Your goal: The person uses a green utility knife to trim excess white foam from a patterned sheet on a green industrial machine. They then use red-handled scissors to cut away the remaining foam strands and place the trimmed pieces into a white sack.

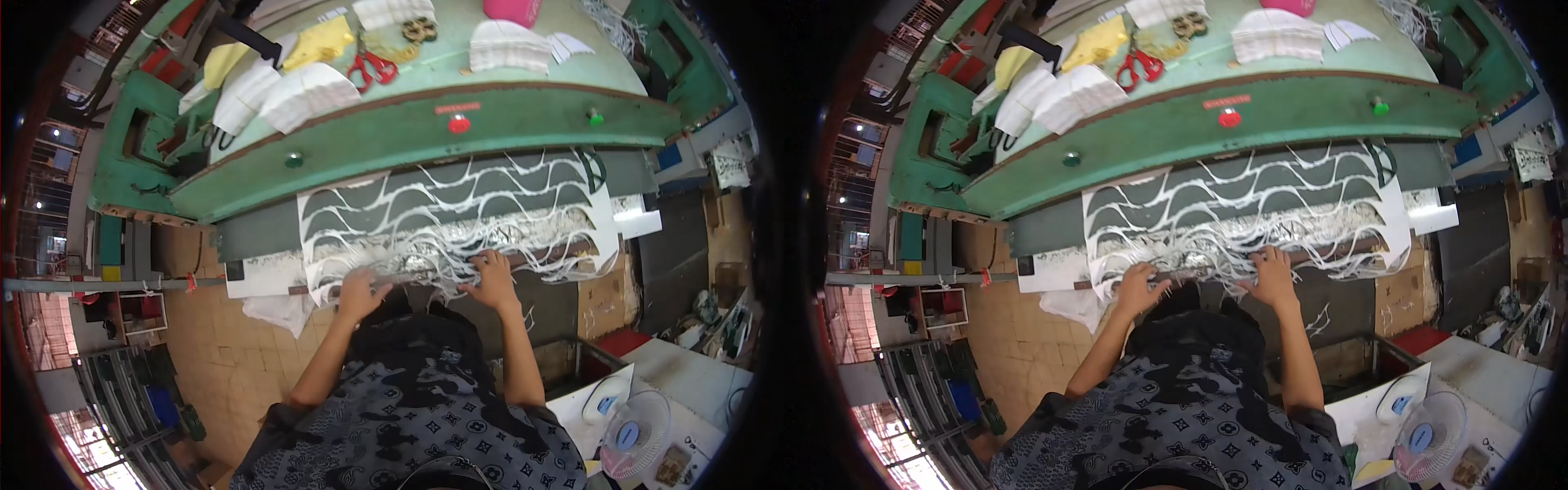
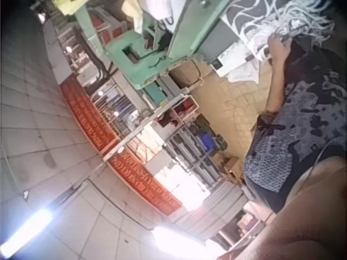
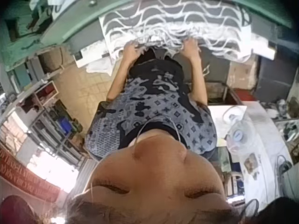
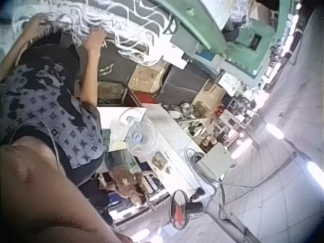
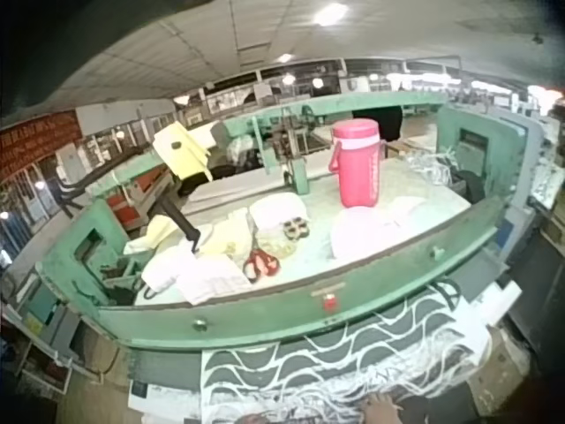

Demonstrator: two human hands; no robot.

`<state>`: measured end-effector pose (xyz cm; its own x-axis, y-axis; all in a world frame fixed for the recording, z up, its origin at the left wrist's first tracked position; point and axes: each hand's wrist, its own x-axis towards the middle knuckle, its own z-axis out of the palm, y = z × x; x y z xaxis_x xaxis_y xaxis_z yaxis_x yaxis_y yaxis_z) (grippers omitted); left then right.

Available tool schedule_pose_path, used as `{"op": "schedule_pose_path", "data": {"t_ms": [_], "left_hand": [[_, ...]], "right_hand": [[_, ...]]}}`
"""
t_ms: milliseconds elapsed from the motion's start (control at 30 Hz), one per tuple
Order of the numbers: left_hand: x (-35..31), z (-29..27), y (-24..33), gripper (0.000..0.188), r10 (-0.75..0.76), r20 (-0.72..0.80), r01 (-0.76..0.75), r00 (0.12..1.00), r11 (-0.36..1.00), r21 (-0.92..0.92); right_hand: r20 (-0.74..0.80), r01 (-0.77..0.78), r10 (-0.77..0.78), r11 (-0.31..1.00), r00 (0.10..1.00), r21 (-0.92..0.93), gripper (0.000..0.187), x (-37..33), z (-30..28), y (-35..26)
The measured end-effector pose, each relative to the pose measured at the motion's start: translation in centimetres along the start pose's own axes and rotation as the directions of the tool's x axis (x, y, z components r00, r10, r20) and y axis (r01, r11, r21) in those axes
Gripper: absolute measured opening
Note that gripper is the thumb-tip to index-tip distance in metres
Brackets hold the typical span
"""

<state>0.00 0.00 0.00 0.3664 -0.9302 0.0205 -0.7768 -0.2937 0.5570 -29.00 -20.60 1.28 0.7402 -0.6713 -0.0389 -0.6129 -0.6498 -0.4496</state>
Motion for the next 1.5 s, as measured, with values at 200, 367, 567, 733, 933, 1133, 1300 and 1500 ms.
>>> {"op": "schedule_pose_path", "data": {"t_ms": [200,367,567,733,933,1133,1300,1500], "left_hand": [[0.1,3.4,1.0,0.049,-0.036,-0.119,0.041,0.992,0.998,0.038],[-0.3,3.1,1.9,0.05,-0.104,-0.129,0.112,0.986,0.992,0.063],[2.2,2.5,0.9,0.051,-0.1,-0.083,0.099,0.992,0.995,-0.013],[3.5,5.1,0.3,0.039,-0.134,-0.317,0.111,0.939,0.99,-0.09],[4.3,5.0,0.2,0.035,-0.132,-0.396,0.116,0.909,0.991,-0.064],[3.8,4.3,-0.5,0.037,-0.245,-0.351,0.234,0.904,0.969,-0.073],[3.9,5.0,-0.1,0.038,-0.309,-0.33,0.302,0.892,0.95,-0.076],[4.7,5.9,0.7,0.035,-0.24,-0.324,0.235,0.915,0.97,-0.056]], "right_hand": [[-0.116,0.013,-0.023,0.996,0.993,-0.088,0.046,-0.6,0.6,1.5],[-0.059,-0.035,0.032,0.998,0.998,-0.056,0.041,-1.3,0.8,1.1],[-0.108,0.145,-0.118,0.945,0.987,0.292,0.032,-0.9,-2.5,2.8],[-0.667,-0.194,0.504,0.853,0.549,0.484,0.024,5.5,-7.0,10.8],[-0.686,-0.668,0.634,0.686,0.356,0.287,0.061,9.7,-9.4,28.4],[-0.42,-0.764,0.704,0.644,0.573,0.037,0.06,11.7,-12.6,32.4],[-0.406,-0.72,0.642,0.691,0.651,-0.06,0.066,12.8,-12.7,32.5],[-0.348,-0.576,0.563,0.814,0.749,0.077,0.08,9.8,-15.7,32.2]]}}
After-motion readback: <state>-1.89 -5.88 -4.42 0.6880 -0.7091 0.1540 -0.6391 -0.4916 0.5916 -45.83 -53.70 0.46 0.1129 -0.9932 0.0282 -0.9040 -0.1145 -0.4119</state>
